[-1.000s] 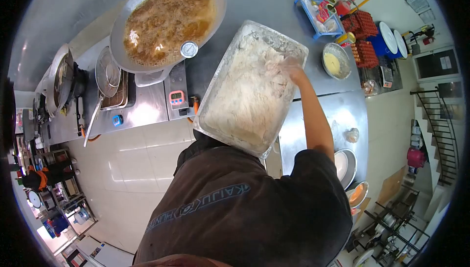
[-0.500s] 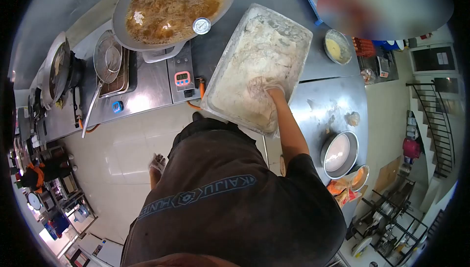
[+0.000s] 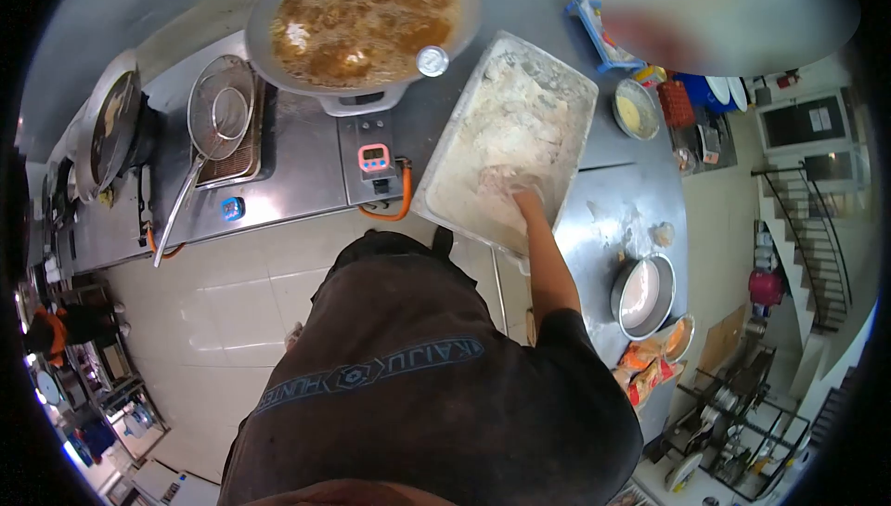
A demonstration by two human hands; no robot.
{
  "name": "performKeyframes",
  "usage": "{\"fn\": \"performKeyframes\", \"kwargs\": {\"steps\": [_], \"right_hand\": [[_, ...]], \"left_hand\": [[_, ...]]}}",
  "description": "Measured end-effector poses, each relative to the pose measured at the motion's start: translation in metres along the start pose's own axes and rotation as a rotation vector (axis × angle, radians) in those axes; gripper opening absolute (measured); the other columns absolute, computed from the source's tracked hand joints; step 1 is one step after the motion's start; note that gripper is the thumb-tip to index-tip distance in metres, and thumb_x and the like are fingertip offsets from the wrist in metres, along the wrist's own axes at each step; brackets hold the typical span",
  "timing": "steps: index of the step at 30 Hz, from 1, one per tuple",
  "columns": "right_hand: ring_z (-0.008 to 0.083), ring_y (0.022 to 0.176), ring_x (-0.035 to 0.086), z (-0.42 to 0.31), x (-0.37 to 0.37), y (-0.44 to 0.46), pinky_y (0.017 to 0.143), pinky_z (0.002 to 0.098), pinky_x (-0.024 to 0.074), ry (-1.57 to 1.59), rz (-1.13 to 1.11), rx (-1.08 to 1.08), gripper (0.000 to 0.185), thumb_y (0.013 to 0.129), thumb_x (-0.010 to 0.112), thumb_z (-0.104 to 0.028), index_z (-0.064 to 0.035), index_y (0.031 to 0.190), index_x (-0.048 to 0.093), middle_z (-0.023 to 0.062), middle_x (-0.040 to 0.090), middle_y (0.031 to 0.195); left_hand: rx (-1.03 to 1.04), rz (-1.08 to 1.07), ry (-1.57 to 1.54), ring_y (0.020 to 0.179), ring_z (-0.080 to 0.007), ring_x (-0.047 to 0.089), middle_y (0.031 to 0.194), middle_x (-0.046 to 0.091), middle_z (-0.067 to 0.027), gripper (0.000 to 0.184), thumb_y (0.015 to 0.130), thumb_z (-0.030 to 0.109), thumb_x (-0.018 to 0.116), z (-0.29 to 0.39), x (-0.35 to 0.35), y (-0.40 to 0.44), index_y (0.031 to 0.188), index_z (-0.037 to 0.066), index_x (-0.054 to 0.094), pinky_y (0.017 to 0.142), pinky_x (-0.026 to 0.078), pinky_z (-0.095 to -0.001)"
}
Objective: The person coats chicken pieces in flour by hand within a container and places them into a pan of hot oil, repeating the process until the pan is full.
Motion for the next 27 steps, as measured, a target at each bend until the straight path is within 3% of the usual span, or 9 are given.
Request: {"fn": "performKeyframes", "kwargs": {"steps": [2, 6, 7, 10, 12, 17, 20, 24, 27], "right_hand": [[0.0283, 0.092, 0.055, 0.014, -0.018, -0.003, 0.081, 0.0356, 0.0433, 0.002, -0.054, 0.34, 0.025, 0.065, 0.066, -0.013, -0.0041, 0.088, 0.061, 0.0156, 0.06, 0.092], [0.0305, 0.085, 0.059, -0.029, -0.128, -0.006, 0.072, 0.0364, 0.0466, -0.081, 0.233, 0.541, 0.024, 0.068, 0.062, -0.024, -0.0056, 0.083, 0.061, 0.0181, 0.061, 0.087], [0.0318, 0.083, 0.059, -0.036, -0.142, 0.002, 0.07, 0.0377, 0.047, -0.167, 0.192, 0.493, 0.026, 0.069, 0.062, -0.025, -0.0057, 0.085, 0.06, 0.0184, 0.061, 0.086], [0.0348, 0.083, 0.059, -0.035, -0.191, 0.029, 0.071, 0.0404, 0.0464, -0.292, 0.099, 0.473, 0.028, 0.071, 0.059, -0.029, -0.006, 0.089, 0.059, 0.0186, 0.061, 0.084], [0.0361, 0.084, 0.057, -0.041, -0.226, 0.049, 0.073, 0.0423, 0.0448, -0.433, 0.123, 0.351, 0.029, 0.074, 0.056, -0.03, -0.0046, 0.087, 0.059, 0.0199, 0.059, 0.084], [0.0382, 0.08, 0.055, -0.175, -0.365, 0.114, 0.071, 0.0444, 0.0438, -0.481, 0.332, 0.136, 0.027, 0.076, 0.051, -0.027, -0.0024, 0.081, 0.059, 0.0204, 0.058, 0.079], [0.0369, 0.077, 0.056, -0.199, -0.386, 0.184, 0.067, 0.0436, 0.0442, -0.524, 0.34, -0.057, 0.025, 0.074, 0.052, -0.026, -0.0025, 0.076, 0.059, 0.0198, 0.058, 0.078], [0.0305, 0.071, 0.058, -0.344, -0.373, 0.264, 0.06, 0.0397, 0.0447, -0.782, 0.171, -0.477, 0.024, 0.069, 0.056, -0.029, -0.0055, 0.071, 0.061, 0.016, 0.059, 0.073], [0.029, 0.068, 0.058, -0.388, -0.335, 0.344, 0.06, 0.0403, 0.044, -0.548, 0.099, -0.571, 0.028, 0.066, 0.058, -0.033, -0.007, 0.072, 0.063, 0.0142, 0.06, 0.072]], "left_hand": [[-0.023, 0.036, -0.038, 0.061, -0.0231, 0.05, 0.062, 0.053, -0.0043, 0.032, 0.083, 0.04, 0.052, -0.008, -0.021, 0.001, 0.067, 0.012, 0.051, 0.06, 0.043, -0.0373], [0.126, -0.008, -0.195, 0.061, -0.0208, 0.05, 0.069, 0.055, -0.004, 0.028, 0.084, 0.039, 0.051, -0.001, -0.038, 0.004, 0.076, 0.012, 0.051, 0.061, 0.044, -0.0348], [0.033, -0.082, -0.321, 0.061, -0.0207, 0.051, 0.071, 0.055, -0.0037, 0.026, 0.085, 0.037, 0.05, -0.003, -0.031, 0.002, 0.08, 0.012, 0.05, 0.059, 0.043, -0.0344], [-0.017, 0.11, -0.186, 0.061, -0.0201, 0.05, 0.07, 0.054, -0.0037, 0.025, 0.086, 0.036, 0.048, 0.005, -0.043, 0.015, 0.08, 0.012, 0.05, 0.059, 0.043, -0.0348], [-0.05, 0.097, -0.205, 0.06, -0.0196, 0.05, 0.066, 0.053, -0.0031, 0.024, 0.086, 0.034, 0.049, 0.001, -0.049, 0.043, 0.076, 0.012, 0.05, 0.057, 0.043, -0.0345], [-0.049, 0.059, -0.269, 0.06, -0.0199, 0.051, 0.063, 0.053, -0.0027, 0.026, 0.083, 0.034, 0.054, 0.019, -0.042, 0.06, 0.071, 0.012, 0.051, 0.056, 0.043, -0.0341], [0.023, -0.062, -0.26, 0.061, -0.0201, 0.051, 0.066, 0.054, -0.0038, 0.027, 0.081, 0.036, 0.056, 0.039, -0.035, 0.06, 0.074, 0.011, 0.052, 0.058, 0.043, -0.0342], [0.031, 0.008, -0.233, 0.062, -0.0205, 0.05, 0.071, 0.054, -0.0048, 0.029, 0.081, 0.039, 0.056, 0.052, -0.045, 0.072, 0.076, 0.01, 0.051, 0.06, 0.043, -0.0335], [-0.005, 0.046, -0.288, 0.062, -0.0198, 0.049, 0.068, 0.052, -0.0034, 0.027, 0.082, 0.037, 0.053, 0.051, -0.051, 0.067, 0.075, 0.011, 0.05, 0.06, 0.042, -0.0325]]}}
Point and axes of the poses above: each hand's wrist, its own y-axis towards the middle knuckle, its own x-axis out of the palm, z = x × y, the point moved 10 cm from there along y, towards the middle knuckle
